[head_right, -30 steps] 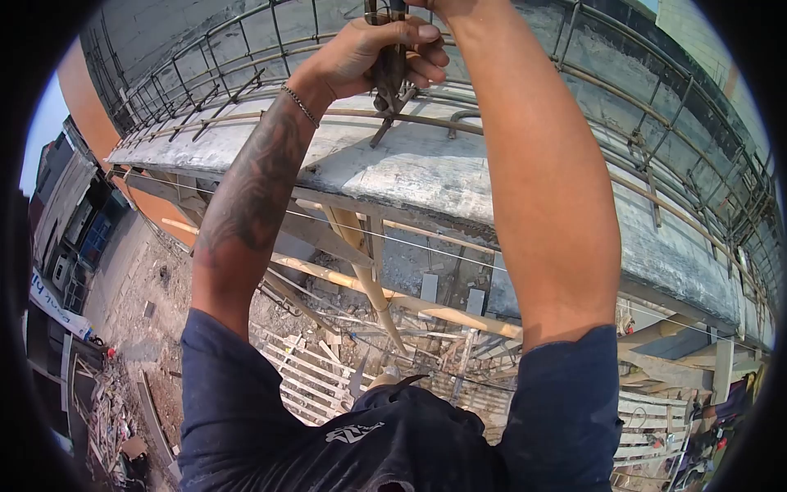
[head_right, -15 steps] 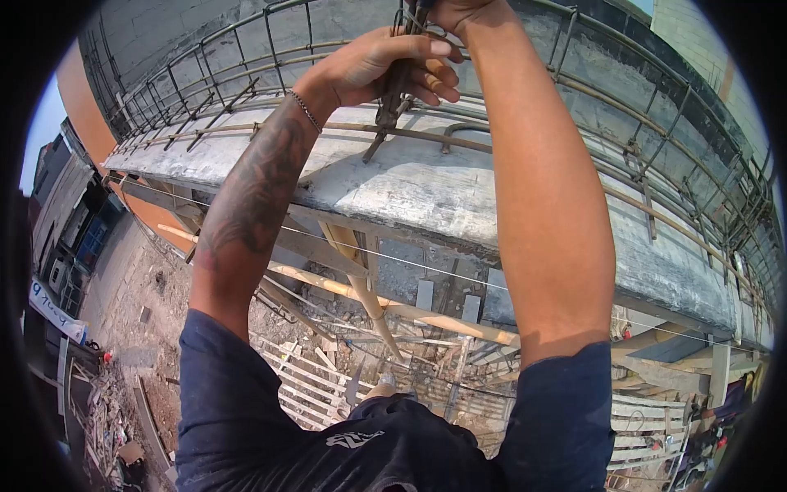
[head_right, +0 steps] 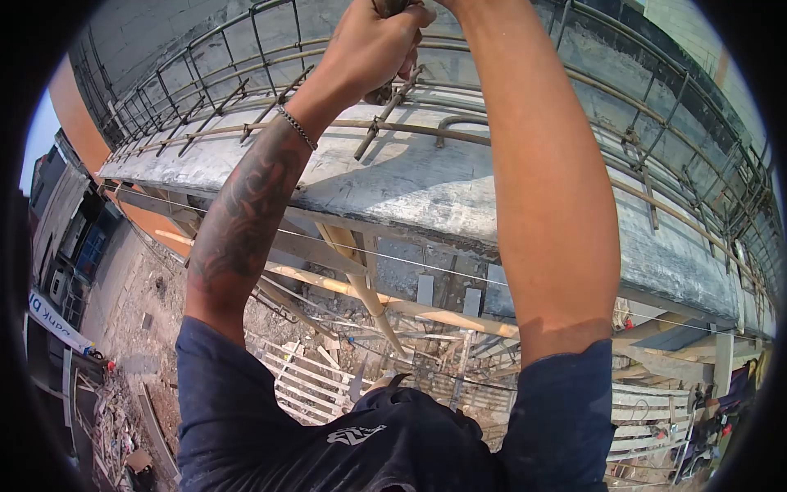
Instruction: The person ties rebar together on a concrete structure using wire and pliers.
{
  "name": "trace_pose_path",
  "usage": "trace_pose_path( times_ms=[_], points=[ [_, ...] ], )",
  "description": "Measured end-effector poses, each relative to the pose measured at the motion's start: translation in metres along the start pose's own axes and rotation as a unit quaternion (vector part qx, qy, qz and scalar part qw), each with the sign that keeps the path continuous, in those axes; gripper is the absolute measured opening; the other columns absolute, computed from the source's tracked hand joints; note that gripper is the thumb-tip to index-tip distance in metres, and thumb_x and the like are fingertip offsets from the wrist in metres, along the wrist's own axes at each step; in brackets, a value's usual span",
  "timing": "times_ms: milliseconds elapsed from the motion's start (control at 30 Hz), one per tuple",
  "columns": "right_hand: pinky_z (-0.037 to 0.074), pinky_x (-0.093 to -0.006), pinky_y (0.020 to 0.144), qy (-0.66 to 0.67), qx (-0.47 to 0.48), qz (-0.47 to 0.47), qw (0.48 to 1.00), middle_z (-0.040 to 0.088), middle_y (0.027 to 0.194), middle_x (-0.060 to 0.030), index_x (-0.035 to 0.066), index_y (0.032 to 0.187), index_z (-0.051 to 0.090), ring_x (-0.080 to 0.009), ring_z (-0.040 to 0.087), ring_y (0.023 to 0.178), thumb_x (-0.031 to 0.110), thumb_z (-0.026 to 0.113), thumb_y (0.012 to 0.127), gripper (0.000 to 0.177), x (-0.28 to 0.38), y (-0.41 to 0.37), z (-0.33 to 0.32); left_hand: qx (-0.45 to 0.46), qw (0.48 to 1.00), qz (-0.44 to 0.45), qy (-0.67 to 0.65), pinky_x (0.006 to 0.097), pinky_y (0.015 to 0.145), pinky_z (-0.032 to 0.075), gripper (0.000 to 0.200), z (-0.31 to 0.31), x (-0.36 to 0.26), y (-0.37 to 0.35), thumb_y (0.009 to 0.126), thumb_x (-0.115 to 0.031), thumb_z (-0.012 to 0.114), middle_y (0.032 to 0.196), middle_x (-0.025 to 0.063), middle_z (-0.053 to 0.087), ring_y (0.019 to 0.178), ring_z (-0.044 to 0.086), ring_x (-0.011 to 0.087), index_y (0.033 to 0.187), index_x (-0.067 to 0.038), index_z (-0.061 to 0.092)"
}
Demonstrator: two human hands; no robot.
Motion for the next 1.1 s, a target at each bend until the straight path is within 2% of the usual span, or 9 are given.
trace_pose_path(
  times_ms=[100,167,233,333,433,600,767,933,1100],
  points=[
    [0.051,-0.0299,0.055,-0.027,-0.015,0.007,0.999,0.053,0.066,-0.0012,0.006,0.097,0.054,-0.0137,0.056,0.06,0.042,0.044,0.101,0.038,0.002,0.004,-0.002,-0.102,0.972,0.209,0.03,0.027,0.062,0.045,0.018,-0.017,-0.029,0.017,0.092,-0.022,0.059,0.074,0.0025,0.054,0.067,0.052,0.0117,0.099,-0.006,0.053],
    [0.051,-0.03,0.056,-0.06,-0.036,0.011,0.997,0.053,0.066,-0.0014,0.006,0.097,0.054,-0.0138,0.056,0.06,0.042,0.044,0.101,0.038,0.017,-0.01,-0.005,-0.062,0.989,0.125,-0.058,0.0286,0.072,0.046,0.028,-0.022,-0.047,0.013,0.092,-0.029,0.059,0.087,0.0067,0.056,0.078,0.053,0.0135,0.107,-0.006,0.052],
    [0.052,-0.0301,0.056,-0.091,-0.058,0.016,0.994,0.053,0.067,-0.0017,0.006,0.098,0.054,-0.014,0.056,0.06,0.042,0.043,0.101,0.039,0.036,-0.025,-0.024,0.234,0.97,0.063,-0.013,0.0337,0.088,0.043,0.045,-0.001,-0.085,-0.023,0.091,-0.035,0.06,0.107,0.0133,0.057,0.096,0.053,0.0168,0.121,-0.005,0.05],
    [0.052,-0.0303,0.056,-0.129,-0.083,0.032,0.988,0.054,0.067,-0.0021,0.005,0.099,0.054,-0.0142,0.057,0.061,0.043,0.042,0.102,0.04,0.065,-0.025,-0.114,0.391,0.9,-0.058,-0.185,0.0385,0.091,0.043,0.052,0.029,-0.111,-0.058,0.088,-0.031,0.067,0.113,0.0138,0.057,0.101,0.053,0.018,0.129,-0.006,0.049],
    [0.052,-0.0304,0.057,-0.183,-0.119,0.045,0.975,0.055,0.067,-0.0025,0.004,0.1,0.054,-0.0145,0.057,0.061,0.043,0.041,0.102,0.041,0.112,-0.085,-0.122,0.23,0.942,0.142,-0.201,0.032,0.078,0.045,0.044,0.032,-0.113,-0.064,0.094,-0.046,0.058,0.076,0.002,0.058,0.075,0.055,0.0129,0.097,-0.003,0.068],
    [0.053,-0.0307,0.057,-0.297,-0.193,0.053,0.934,0.056,0.068,-0.0032,0.003,0.101,0.054,-0.0149,0.057,0.061,0.043,0.039,0.102,0.043,0.127,-0.101,-0.054,0.352,0.923,0.012,-0.155,0.0338,0.094,0.036,0.062,0.07,-0.094,-0.077,0.105,-0.05,0.02,0.093,0.0023,0.05,0.092,0.046,0.0121,0.125,-0.001,0.052],
    [0.048,-0.0241,0.043,-0.286,-0.303,0.043,0.908,0.063,0.079,-0.0107,0.0,0.108,0.049,-0.0171,0.057,0.054,0.036,0.032,0.103,0.041,0.161,-0.13,-0.095,0.321,0.942,0.023,-0.101,0.0291,0.083,0.04,0.059,0.087,-0.091,-0.073,0.105,-0.049,0.027,0.09,0.002,0.048,0.084,0.043,0.0135,0.119,0.0,0.056],
    [0.036,-0.0196,0.034,-0.174,-0.343,0.06,0.921,0.06,0.077,-0.008,0.002,0.103,0.051,-0.0115,0.046,0.044,0.032,0.037,0.103,0.033,0.199,-0.148,-0.111,0.217,0.954,0.187,0.091,0.0322,0.076,0.042,0.048,0.079,-0.097,-0.069,0.104,-0.043,0.037,0.083,0.0092,0.054,0.077,0.047,0.0192,0.11,0.0,0.058],
    [0.031,-0.0192,0.034,-0.05,-0.227,-0.025,0.972,0.054,0.072,-0.0036,0.002,0.104,0.053,-0.0081,0.04,0.043,0.03,0.04,0.102,0.03,0.268,-0.164,-0.128,0.184,0.925,0.231,0.239,0.038,0.068,0.044,0.034,0.086,-0.114,-0.086,0.099,-0.03,0.051,0.079,0.0182,0.06,0.07,0.055,0.0301,0.097,0.002,0.059]
  ],
)
Point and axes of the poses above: each hand's wrist, its own y-axis towards the middle knuckle, its own z-axis out of the palm, x = y × z, the point moved 9 cm from there along y, towards the middle knuckle
